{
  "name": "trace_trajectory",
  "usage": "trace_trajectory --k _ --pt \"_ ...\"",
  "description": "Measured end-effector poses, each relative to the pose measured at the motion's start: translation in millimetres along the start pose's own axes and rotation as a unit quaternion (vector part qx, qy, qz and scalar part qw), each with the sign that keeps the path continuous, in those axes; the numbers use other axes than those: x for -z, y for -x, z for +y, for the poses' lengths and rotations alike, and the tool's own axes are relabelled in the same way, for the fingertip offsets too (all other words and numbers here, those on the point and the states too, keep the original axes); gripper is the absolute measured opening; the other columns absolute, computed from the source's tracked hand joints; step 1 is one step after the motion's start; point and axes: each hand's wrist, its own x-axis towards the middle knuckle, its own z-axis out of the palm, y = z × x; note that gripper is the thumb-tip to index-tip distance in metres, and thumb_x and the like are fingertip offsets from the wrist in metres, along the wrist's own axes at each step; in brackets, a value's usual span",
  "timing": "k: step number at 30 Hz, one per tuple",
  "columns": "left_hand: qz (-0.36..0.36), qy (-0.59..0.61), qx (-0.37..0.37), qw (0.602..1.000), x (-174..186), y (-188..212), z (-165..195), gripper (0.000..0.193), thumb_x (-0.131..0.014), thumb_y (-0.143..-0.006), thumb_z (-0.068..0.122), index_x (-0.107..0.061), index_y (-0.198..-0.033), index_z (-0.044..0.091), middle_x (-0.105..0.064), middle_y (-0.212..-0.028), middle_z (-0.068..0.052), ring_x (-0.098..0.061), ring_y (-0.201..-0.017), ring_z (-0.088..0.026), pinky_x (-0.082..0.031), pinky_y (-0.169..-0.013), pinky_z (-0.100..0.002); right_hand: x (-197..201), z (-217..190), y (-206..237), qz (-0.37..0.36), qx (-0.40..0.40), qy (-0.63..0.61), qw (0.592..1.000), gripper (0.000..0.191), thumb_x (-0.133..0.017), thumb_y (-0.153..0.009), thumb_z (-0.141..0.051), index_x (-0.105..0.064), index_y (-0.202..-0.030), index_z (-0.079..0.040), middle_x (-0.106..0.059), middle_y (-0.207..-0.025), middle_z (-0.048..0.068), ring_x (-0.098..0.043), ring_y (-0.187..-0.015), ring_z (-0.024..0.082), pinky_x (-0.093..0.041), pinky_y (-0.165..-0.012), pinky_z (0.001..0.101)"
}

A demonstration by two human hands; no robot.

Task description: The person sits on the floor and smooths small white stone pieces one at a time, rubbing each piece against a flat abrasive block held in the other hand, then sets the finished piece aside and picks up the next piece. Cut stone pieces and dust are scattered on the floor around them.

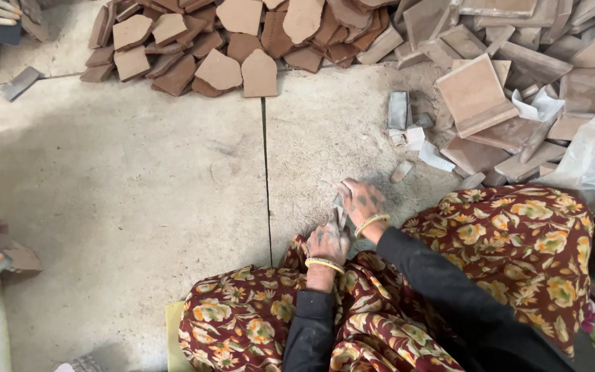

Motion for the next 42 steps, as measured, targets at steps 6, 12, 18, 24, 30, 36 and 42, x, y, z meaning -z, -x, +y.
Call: trace_trajectory --k 6,12,18,24,30,36,42 --pt "0.018 0.038 0.018 0.999 -3.4 3.8 0.4 0.054 -0.053 -0.098 0.037 -0.058 -0.136 -0.001 -0.064 -0.126 -0.027 -0.055 -0.122 -0.048 -0.042 -0.106 -0.058 -13.8 2.7 10.9 -0.004 0.014 0.018 1.000 0.020 -0.062 -0.099 -0.024 -0.075 -0.105 -0.010 -0.072 -0.077 0.016 -0.067 -0.063 0.030 -0.054 -0.059 0.0413" --pt "0.001 0.059 0.011 0.998 8.9 -10.6 -0.2 0.056 -0.058 -0.093 0.034 -0.056 -0.137 -0.001 -0.063 -0.123 -0.028 -0.054 -0.117 -0.051 -0.043 -0.099 -0.061 -11.3 17.1 -1.4 -0.009 0.008 -0.027 1.000 0.017 -0.060 -0.099 -0.017 -0.071 -0.105 -0.007 -0.070 -0.086 0.018 -0.068 -0.069 0.031 -0.057 -0.062 0.0411" --pt "0.040 0.079 0.052 0.995 10.3 4.9 -2.9 0.049 -0.054 -0.098 0.036 -0.058 -0.133 0.003 -0.065 -0.125 -0.025 -0.057 -0.119 -0.048 -0.047 -0.103 -0.058 -22.9 10.6 14.2 0.075 0.122 0.014 0.990 0.023 -0.058 -0.097 -0.023 -0.073 -0.103 -0.006 -0.074 -0.091 0.018 -0.069 -0.075 0.037 -0.054 -0.071 0.0484" --pt "0.003 0.057 0.009 0.998 9.0 0.3 -5.7 0.050 -0.059 -0.096 0.035 -0.060 -0.129 -0.001 -0.065 -0.117 -0.029 -0.056 -0.113 -0.050 -0.044 -0.098 -0.061 -8.5 22.1 -5.6 -0.028 -0.020 -0.045 0.998 0.027 -0.052 -0.104 -0.028 -0.072 -0.109 -0.011 -0.074 -0.090 0.012 -0.070 -0.078 0.034 -0.055 -0.072 0.0438" --pt "0.090 0.086 -0.013 0.992 -3.6 9.0 -16.4 0.042 -0.062 -0.093 0.029 -0.066 -0.123 0.000 -0.066 -0.121 -0.024 -0.059 -0.114 -0.044 -0.048 -0.099 -0.055 -49.7 37.6 23.3 0.123 0.149 0.080 0.978 0.029 -0.059 -0.100 -0.028 -0.071 -0.119 -0.008 -0.074 -0.102 0.017 -0.067 -0.088 0.038 -0.051 -0.082 0.0510" --pt "0.103 0.053 -0.063 0.991 -3.0 28.9 -16.2 0.039 -0.062 -0.096 0.029 -0.069 -0.127 0.006 -0.066 -0.115 -0.019 -0.059 -0.109 -0.042 -0.048 -0.096 -0.055 -34.8 57.3 -2.1 -0.044 -0.045 -0.025 0.998 0.023 -0.058 -0.106 -0.026 -0.073 -0.106 -0.008 -0.072 -0.095 0.016 -0.070 -0.081 0.035 -0.056 -0.076 0.0446" --pt "0.072 0.038 -0.050 0.995 3.6 31.4 -15.9 0.040 -0.053 -0.095 0.029 -0.069 -0.129 0.014 -0.065 -0.118 -0.017 -0.059 -0.110 -0.040 -0.048 -0.099 -0.055 -22.7 45.0 2.0 0.048 0.057 -0.088 0.993 0.023 -0.063 -0.106 -0.024 -0.071 -0.103 -0.002 -0.072 -0.095 0.018 -0.068 -0.082 0.032 -0.053 -0.071 0.0410"
